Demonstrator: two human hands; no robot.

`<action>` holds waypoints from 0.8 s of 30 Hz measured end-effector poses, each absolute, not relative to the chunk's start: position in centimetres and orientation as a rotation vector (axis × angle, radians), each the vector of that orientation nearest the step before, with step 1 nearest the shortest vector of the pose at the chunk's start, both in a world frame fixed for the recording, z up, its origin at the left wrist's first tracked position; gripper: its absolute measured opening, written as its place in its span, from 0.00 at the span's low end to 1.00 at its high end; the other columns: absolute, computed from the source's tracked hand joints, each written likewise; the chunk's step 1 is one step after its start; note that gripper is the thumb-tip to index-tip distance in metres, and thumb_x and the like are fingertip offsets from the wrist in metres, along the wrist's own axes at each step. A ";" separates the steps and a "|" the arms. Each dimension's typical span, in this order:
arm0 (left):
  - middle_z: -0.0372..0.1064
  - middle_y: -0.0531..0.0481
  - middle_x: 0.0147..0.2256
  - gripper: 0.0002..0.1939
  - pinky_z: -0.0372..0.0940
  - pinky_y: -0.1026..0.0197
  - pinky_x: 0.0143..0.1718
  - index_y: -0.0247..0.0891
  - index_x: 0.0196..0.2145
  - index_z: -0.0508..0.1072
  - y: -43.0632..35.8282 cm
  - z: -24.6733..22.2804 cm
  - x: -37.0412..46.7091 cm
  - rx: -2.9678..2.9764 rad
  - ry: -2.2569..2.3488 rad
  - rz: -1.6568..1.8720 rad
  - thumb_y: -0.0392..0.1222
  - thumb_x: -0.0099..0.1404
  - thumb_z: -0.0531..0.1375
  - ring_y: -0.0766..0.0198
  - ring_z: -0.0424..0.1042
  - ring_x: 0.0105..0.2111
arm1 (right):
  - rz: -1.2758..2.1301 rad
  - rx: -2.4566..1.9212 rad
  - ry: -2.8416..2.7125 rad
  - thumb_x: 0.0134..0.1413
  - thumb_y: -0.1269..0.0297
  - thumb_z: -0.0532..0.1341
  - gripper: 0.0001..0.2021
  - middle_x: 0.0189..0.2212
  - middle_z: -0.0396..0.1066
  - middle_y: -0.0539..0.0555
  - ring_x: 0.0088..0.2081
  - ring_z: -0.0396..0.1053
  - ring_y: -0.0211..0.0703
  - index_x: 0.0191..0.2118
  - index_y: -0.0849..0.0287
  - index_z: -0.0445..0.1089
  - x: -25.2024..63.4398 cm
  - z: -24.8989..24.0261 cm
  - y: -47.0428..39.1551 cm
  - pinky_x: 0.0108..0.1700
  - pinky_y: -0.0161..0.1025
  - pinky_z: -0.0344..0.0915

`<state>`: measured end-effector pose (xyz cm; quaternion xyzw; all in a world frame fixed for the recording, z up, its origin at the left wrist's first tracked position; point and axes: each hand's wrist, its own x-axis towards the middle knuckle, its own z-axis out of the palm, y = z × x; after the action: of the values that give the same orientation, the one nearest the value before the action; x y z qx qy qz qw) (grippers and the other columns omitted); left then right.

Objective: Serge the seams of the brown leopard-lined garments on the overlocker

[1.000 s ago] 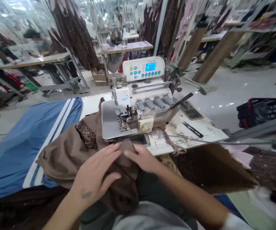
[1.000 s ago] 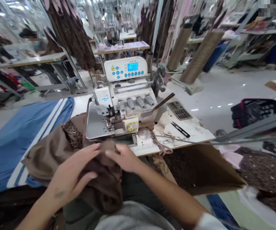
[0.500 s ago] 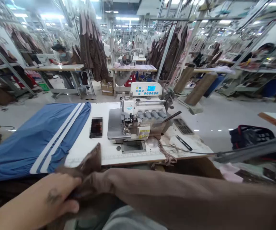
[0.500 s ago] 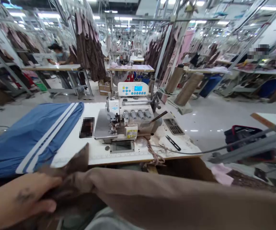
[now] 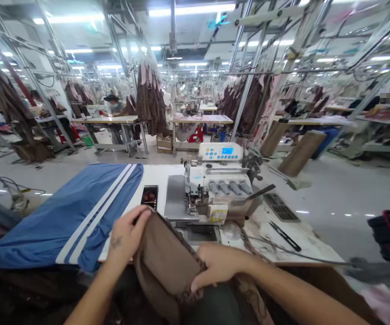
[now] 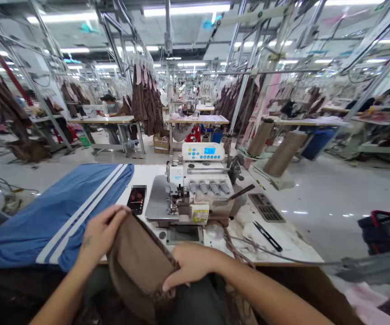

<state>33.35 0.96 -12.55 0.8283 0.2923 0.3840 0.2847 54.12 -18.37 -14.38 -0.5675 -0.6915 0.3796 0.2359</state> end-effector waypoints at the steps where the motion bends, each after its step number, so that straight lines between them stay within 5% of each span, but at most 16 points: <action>1: 0.82 0.46 0.48 0.18 0.72 0.45 0.57 0.44 0.47 0.83 2.0 -11.9 33.5 2.243 0.802 1.080 0.55 0.73 0.59 0.47 0.80 0.51 | 1.120 -1.466 -1.713 0.56 0.44 0.72 0.21 0.19 0.72 0.47 0.22 0.68 0.38 0.26 0.59 0.80 54.5 -15.4 -18.6 0.28 0.33 0.61; 5: 0.80 0.51 0.55 0.15 0.65 0.47 0.67 0.51 0.52 0.82 1.4 -12.6 36.4 2.442 0.541 1.026 0.51 0.74 0.59 0.52 0.75 0.59 | 0.772 -1.401 -1.005 0.56 0.36 0.67 0.27 0.25 0.71 0.50 0.28 0.64 0.41 0.29 0.60 0.76 54.2 -19.0 -18.0 0.32 0.36 0.62; 10: 0.73 0.49 0.63 0.20 0.59 0.43 0.70 0.50 0.63 0.73 -1.1 -17.9 39.8 2.543 0.328 1.032 0.45 0.76 0.58 0.55 0.66 0.68 | 0.573 -1.358 -0.736 0.59 0.45 0.67 0.20 0.24 0.69 0.49 0.27 0.62 0.39 0.30 0.59 0.74 52.8 -22.2 -16.2 0.31 0.36 0.61; 16: 0.73 0.46 0.62 0.10 0.53 0.36 0.73 0.46 0.43 0.77 1.0 -14.9 40.2 2.260 0.486 0.808 0.52 0.74 0.62 0.48 0.64 0.69 | 0.358 -1.262 -0.748 0.61 0.56 0.68 0.11 0.31 0.76 0.52 0.31 0.71 0.40 0.35 0.58 0.78 53.1 -22.6 -18.2 0.33 0.35 0.68; 18: 0.77 0.47 0.55 0.06 0.56 0.39 0.72 0.46 0.43 0.74 0.7 -13.3 39.8 2.157 0.391 0.813 0.47 0.76 0.60 0.51 0.68 0.66 | 0.235 -1.261 -0.803 0.62 0.58 0.69 0.08 0.37 0.77 0.55 0.33 0.73 0.40 0.40 0.58 0.79 52.7 -22.1 -18.9 0.35 0.35 0.70; 21: 0.80 0.50 0.44 0.03 0.69 0.49 0.60 0.45 0.43 0.73 -0.9 -12.8 40.1 2.153 0.296 0.954 0.43 0.73 0.64 0.56 0.78 0.52 | 0.419 -1.256 -0.913 0.59 0.56 0.73 0.19 0.44 0.79 0.56 0.35 0.76 0.41 0.53 0.57 0.76 51.6 -21.4 -19.2 0.37 0.35 0.73; 24: 0.79 0.52 0.41 0.09 0.72 0.56 0.51 0.44 0.41 0.73 -1.9 -13.8 41.5 2.172 0.412 0.953 0.45 0.68 0.69 0.59 0.79 0.44 | 0.570 -1.346 -0.993 0.64 0.54 0.70 0.12 0.29 0.74 0.48 0.30 0.71 0.40 0.39 0.58 0.76 50.9 -21.4 -18.9 0.34 0.35 0.68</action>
<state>41.54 -1.92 -13.80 0.8420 0.1599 0.3694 0.3591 50.87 -18.88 -21.42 -0.5889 -0.4344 0.2495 0.6343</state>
